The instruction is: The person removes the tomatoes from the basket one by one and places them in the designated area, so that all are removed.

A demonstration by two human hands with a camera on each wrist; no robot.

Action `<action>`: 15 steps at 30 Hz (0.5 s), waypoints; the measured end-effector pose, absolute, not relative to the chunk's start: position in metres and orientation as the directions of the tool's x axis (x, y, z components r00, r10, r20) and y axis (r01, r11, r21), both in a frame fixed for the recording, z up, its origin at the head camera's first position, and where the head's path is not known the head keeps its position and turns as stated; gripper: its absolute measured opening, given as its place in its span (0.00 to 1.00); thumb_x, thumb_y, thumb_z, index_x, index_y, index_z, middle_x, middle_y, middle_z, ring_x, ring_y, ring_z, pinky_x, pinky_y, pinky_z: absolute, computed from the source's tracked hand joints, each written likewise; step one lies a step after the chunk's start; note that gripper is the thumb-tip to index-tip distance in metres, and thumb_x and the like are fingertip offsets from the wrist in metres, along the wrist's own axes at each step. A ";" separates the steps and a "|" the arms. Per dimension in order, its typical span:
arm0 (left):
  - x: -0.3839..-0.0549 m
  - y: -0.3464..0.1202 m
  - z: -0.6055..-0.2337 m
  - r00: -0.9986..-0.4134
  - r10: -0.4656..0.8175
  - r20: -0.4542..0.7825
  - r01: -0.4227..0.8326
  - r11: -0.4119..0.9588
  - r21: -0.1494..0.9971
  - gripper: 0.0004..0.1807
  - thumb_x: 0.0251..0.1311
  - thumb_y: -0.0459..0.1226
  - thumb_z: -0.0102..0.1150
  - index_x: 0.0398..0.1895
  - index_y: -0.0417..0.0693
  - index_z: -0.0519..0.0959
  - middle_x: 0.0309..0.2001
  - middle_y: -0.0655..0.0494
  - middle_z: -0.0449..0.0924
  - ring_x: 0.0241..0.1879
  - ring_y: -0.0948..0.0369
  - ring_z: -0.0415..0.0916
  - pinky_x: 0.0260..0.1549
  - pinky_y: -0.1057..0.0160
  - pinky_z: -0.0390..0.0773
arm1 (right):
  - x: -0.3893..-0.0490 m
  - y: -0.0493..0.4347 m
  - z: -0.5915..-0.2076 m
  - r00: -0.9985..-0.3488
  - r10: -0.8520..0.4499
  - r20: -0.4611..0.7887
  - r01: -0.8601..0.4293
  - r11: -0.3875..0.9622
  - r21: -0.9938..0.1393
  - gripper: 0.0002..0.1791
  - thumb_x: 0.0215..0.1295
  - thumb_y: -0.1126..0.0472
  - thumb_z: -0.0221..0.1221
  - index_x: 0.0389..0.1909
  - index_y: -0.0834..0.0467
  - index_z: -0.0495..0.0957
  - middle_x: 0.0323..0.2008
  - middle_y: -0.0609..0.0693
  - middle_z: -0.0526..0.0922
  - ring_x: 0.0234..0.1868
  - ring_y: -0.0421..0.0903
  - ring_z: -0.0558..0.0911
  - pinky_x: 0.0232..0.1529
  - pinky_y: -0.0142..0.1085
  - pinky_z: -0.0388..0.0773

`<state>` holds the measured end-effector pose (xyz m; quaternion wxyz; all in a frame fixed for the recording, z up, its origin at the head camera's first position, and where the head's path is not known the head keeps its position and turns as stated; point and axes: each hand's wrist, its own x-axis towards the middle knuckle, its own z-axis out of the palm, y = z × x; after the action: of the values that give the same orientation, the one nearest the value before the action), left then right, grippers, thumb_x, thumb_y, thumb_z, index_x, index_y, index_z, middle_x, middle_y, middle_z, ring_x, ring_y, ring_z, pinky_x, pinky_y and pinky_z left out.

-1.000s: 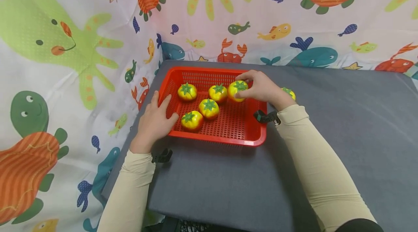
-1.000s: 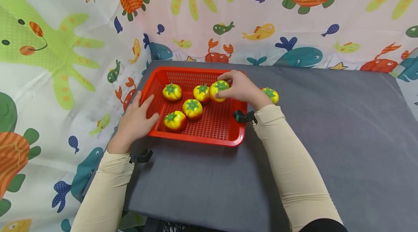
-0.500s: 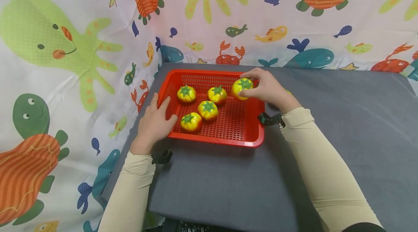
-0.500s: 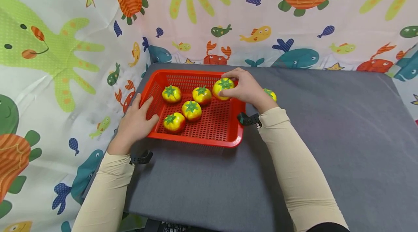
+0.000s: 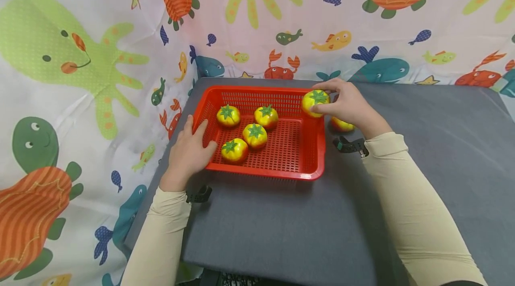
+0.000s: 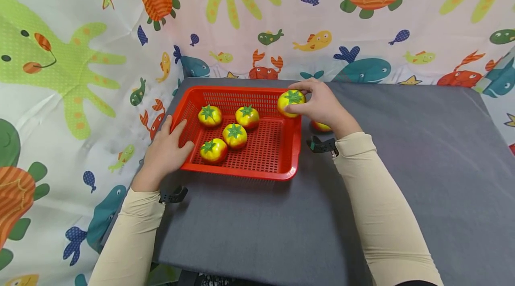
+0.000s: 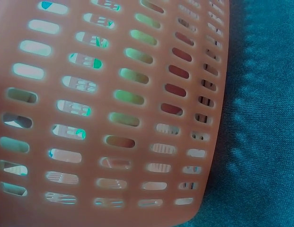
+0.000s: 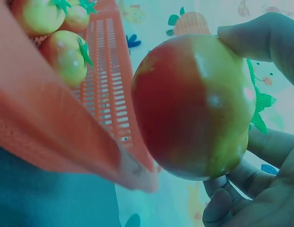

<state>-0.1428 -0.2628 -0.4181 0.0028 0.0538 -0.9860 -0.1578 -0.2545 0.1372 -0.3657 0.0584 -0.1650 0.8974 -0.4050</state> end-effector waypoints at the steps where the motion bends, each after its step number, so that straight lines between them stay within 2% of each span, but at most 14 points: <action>1: -0.143 -0.263 -0.418 -0.994 -0.107 -0.012 -0.106 0.944 0.312 0.42 0.60 0.51 0.55 0.77 0.60 0.54 0.79 0.46 0.37 0.65 0.41 0.57 0.45 0.34 0.76 | -0.254 0.139 -0.365 -0.941 -0.337 0.031 -0.246 0.619 -0.746 0.34 0.52 0.46 0.70 0.61 0.51 0.77 0.53 0.51 0.73 0.50 0.51 0.70 0.41 0.42 0.77; 9: -0.143 -0.262 -0.418 -0.994 -0.105 -0.022 -0.106 0.941 0.321 0.42 0.59 0.51 0.55 0.77 0.61 0.54 0.79 0.48 0.36 0.67 0.41 0.55 0.46 0.33 0.75 | -0.249 0.160 -0.368 -0.959 -0.276 0.055 -0.220 0.610 -0.761 0.34 0.52 0.46 0.70 0.62 0.51 0.77 0.58 0.49 0.72 0.47 0.50 0.70 0.39 0.41 0.76; 15: -0.142 -0.262 -0.417 -0.994 -0.105 -0.027 -0.109 0.942 0.318 0.42 0.60 0.52 0.54 0.78 0.61 0.53 0.79 0.48 0.35 0.68 0.40 0.54 0.47 0.32 0.74 | -0.247 0.181 -0.371 -0.967 -0.245 0.076 -0.218 0.627 -0.748 0.34 0.53 0.45 0.69 0.62 0.50 0.77 0.56 0.50 0.73 0.48 0.48 0.67 0.38 0.38 0.73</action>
<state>-0.1422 -0.2620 -0.4167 -0.0050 0.0543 -0.9854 -0.1616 -0.2472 0.1813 -0.3710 0.0165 -0.1282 0.9019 -0.4122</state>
